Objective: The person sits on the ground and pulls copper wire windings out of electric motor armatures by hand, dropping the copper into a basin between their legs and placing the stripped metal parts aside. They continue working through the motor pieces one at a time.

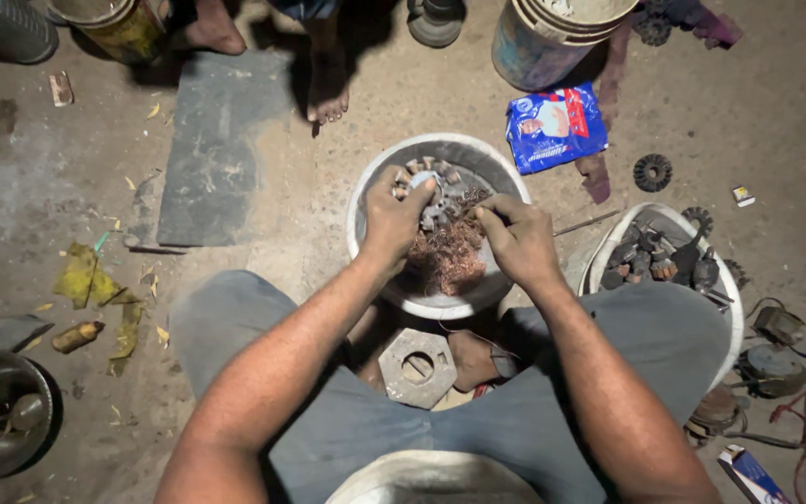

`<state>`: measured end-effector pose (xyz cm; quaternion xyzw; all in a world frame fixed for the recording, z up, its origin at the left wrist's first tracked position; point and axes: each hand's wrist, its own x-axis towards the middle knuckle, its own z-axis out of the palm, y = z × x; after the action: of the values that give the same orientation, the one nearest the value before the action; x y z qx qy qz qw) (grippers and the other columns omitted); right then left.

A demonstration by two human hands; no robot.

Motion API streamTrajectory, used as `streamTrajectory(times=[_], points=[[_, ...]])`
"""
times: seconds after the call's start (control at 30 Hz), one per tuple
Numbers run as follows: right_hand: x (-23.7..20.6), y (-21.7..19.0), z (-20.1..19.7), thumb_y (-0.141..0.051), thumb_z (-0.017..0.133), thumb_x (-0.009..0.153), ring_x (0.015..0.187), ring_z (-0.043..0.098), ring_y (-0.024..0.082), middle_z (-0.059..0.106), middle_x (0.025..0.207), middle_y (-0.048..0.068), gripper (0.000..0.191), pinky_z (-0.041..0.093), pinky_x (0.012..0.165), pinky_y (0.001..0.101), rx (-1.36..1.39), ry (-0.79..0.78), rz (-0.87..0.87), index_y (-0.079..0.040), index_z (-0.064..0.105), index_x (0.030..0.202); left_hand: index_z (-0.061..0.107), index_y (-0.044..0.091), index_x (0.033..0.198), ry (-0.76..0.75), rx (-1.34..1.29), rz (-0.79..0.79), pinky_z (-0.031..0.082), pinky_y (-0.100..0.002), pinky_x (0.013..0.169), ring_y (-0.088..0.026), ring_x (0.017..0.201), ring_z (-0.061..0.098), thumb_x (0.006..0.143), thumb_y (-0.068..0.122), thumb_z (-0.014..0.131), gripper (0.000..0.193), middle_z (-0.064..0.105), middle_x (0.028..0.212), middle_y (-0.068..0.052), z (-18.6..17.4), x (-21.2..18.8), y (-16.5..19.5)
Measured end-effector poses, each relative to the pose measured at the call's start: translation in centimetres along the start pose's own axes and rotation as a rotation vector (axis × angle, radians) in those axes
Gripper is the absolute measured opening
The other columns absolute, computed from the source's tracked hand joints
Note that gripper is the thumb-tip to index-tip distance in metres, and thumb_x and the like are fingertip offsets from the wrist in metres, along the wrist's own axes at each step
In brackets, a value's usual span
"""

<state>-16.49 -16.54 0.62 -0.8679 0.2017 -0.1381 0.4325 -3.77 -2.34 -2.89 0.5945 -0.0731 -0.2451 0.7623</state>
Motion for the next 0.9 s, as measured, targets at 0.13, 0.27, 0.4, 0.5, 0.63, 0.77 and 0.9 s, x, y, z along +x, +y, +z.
streamTrajectory(times=[0.13, 0.27, 0.4, 0.5, 0.63, 0.77, 0.9], points=[[-0.7, -0.1, -0.2, -0.020, 0.066, 0.097, 0.073, 0.072, 0.018, 0.075, 0.079, 0.011, 0.021, 0.055, 0.068, 0.0328, -0.038, -0.038, 0.036, -0.002, 0.076, 0.097, 0.062, -0.004, 0.128, 0.035, -0.101, -0.112, 0.061, -0.030, 0.072, -0.017, 0.085, 0.071, 0.090, 0.007, 0.074, 0.041, 0.074, 0.103, -0.012, -1.0, 1.0, -0.4], [-0.9, 0.4, -0.3, -0.022, 0.066, 0.101, 0.071, 0.065, 0.017, 0.072, 0.079, 0.011, 0.022, 0.053, 0.065, 0.0314, 0.107, 0.017, 0.083, -0.003, 0.076, 0.101, 0.060, -0.004, 0.116, -0.013, -0.029, -0.098, 0.058, -0.032, 0.068, -0.018, 0.082, 0.068, 0.095, 0.006, 0.075, 0.028, 0.072, 0.099, -0.014, -1.6, 1.1, -0.7], [-0.4, 0.5, -0.6, -0.023, 0.067, 0.100, 0.076, 0.067, 0.013, 0.074, 0.085, 0.007, 0.021, 0.055, 0.069, 0.0303, 0.042, -0.215, -0.192, -0.006, 0.078, 0.100, 0.064, -0.001, 0.110, 0.023, -0.031, 0.009, 0.061, -0.029, 0.073, -0.014, 0.085, 0.070, 0.095, 0.007, 0.074, 0.019, 0.071, 0.099, -0.009, -1.7, 0.8, 0.1], [-0.1, 0.5, -1.1, -0.028, 0.067, 0.098, 0.071, 0.066, 0.014, 0.074, 0.080, 0.005, 0.021, 0.055, 0.066, 0.0323, -0.025, -0.084, 0.118, -0.011, 0.079, 0.100, 0.062, 0.000, 0.113, -0.022, -0.179, -0.025, 0.062, -0.030, 0.074, -0.015, 0.085, 0.070, 0.095, 0.007, 0.073, 0.022, 0.072, 0.100, -0.009, -1.9, 0.7, 1.0], [-0.3, 0.8, -1.8, -0.031, 0.069, 0.099, 0.078, 0.070, 0.015, 0.076, 0.086, 0.006, 0.023, 0.057, 0.072, 0.0346, 0.227, -0.078, 0.062, -0.011, 0.080, 0.102, 0.061, -0.002, 0.114, -0.029, -0.210, -0.018, 0.062, -0.031, 0.074, -0.016, 0.084, 0.071, 0.095, 0.006, 0.074, 0.024, 0.072, 0.100, -0.010, -2.0, 0.6, 1.5], [-0.2, 1.1, -1.5, -0.026, 0.075, 0.090, 0.087, 0.073, 0.024, 0.079, 0.094, 0.011, 0.023, 0.054, 0.077, 0.0450, -0.268, -0.332, -0.151, -0.011, 0.080, 0.106, 0.062, 0.000, 0.114, -0.013, -0.187, -0.027, 0.061, -0.029, 0.072, -0.014, 0.082, 0.070, 0.094, 0.006, 0.074, 0.024, 0.072, 0.099, -0.009, -2.2, 0.5, 1.4], [-0.2, 0.5, -0.9, -0.023, 0.080, 0.087, 0.100, 0.070, 0.032, 0.074, 0.109, 0.017, 0.037, 0.052, 0.086, 0.0480, -0.250, -0.030, -0.461, -0.005, 0.073, 0.119, 0.060, 0.000, 0.107, -0.046, -0.107, -0.049, 0.059, -0.028, 0.067, -0.013, 0.077, 0.069, 0.096, 0.005, 0.074, 0.019, 0.072, 0.091, -0.009, -1.9, 0.2, 1.4]])
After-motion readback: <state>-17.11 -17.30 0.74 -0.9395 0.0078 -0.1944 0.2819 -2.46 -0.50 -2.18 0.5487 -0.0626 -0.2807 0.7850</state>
